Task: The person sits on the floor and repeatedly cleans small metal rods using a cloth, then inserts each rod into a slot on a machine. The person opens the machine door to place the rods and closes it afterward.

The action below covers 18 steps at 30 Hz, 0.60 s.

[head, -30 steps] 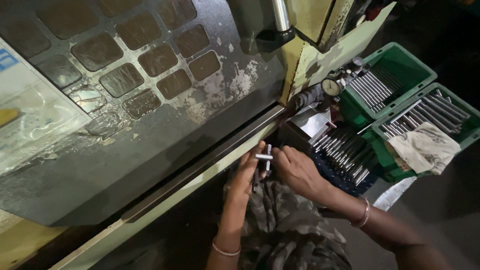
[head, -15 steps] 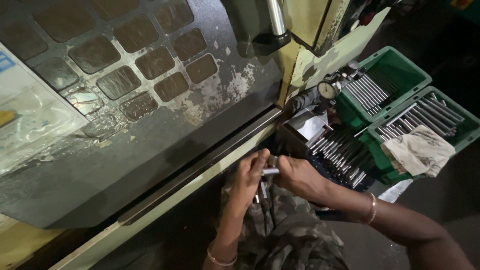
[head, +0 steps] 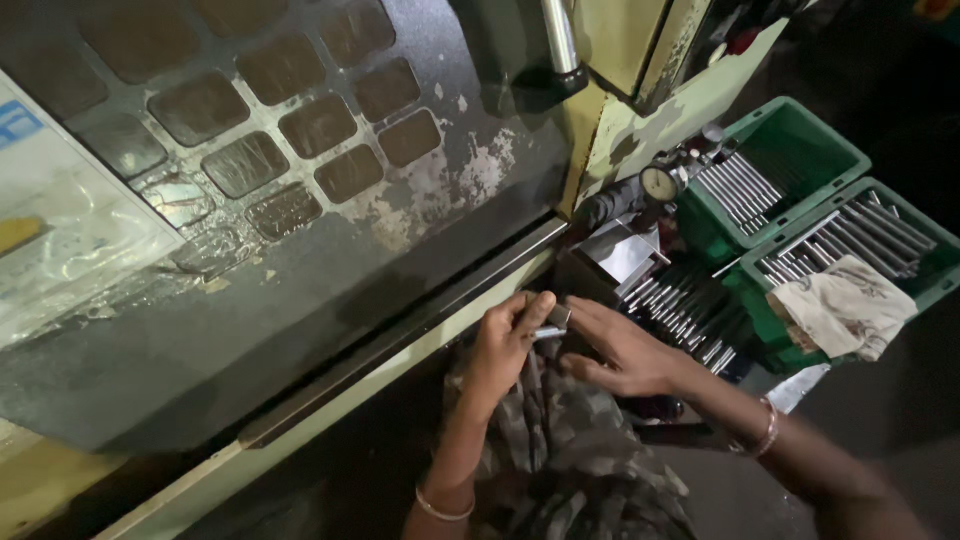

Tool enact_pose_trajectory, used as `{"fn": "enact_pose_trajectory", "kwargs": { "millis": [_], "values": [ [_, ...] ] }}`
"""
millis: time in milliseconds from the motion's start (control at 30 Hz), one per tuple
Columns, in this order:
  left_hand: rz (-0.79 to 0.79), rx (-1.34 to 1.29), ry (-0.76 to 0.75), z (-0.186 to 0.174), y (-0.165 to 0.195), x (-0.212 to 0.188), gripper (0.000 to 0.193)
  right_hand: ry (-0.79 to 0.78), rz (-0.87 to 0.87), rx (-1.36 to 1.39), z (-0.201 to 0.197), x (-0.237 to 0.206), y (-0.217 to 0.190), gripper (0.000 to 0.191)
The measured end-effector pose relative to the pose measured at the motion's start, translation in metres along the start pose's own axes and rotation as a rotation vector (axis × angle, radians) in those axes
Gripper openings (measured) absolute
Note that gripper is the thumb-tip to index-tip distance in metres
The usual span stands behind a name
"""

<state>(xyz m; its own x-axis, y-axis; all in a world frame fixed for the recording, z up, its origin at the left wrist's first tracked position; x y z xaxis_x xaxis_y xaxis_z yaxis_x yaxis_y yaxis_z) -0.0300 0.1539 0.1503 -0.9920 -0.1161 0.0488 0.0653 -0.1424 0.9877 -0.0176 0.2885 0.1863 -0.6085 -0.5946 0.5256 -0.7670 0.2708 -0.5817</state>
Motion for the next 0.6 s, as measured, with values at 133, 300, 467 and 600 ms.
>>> {"fn": "enact_pose_trajectory", "kwargs": {
  "millis": [133, 300, 467, 600],
  "values": [
    [-0.075, -0.053, -0.018, 0.000, -0.034, 0.005, 0.042, 0.005, 0.262, 0.250, 0.016, -0.007, 0.019, 0.036],
    [-0.351, -0.219, -0.092, 0.003, -0.107, 0.004, 0.031, -0.061, 0.380, 0.185, 0.054, -0.038, 0.064, 0.036],
    [-0.393, -0.243, -0.122, 0.000, -0.171, -0.005, 0.030, -0.115, 0.607, 0.273, 0.094, -0.087, 0.103, 0.034],
    [-0.322, -0.243, -0.140, 0.000, -0.211, -0.006, 0.032, -0.141, 0.770, 0.218, 0.122, -0.128, 0.132, 0.033]
  ]
}}
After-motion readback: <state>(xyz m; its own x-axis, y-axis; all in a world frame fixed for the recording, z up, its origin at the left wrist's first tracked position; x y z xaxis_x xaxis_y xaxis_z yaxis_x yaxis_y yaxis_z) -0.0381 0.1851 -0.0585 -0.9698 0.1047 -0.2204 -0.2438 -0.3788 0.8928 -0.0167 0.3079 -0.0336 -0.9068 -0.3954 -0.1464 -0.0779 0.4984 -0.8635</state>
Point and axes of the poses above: each hand's wrist, its own x-axis towards the middle knuckle, its own z-axis out of the palm, y = z × x, the point moved 8 cm from there along x, towards the middle knuckle, and after that the axes turned 14 degrees about y, right-handed, at the moved point
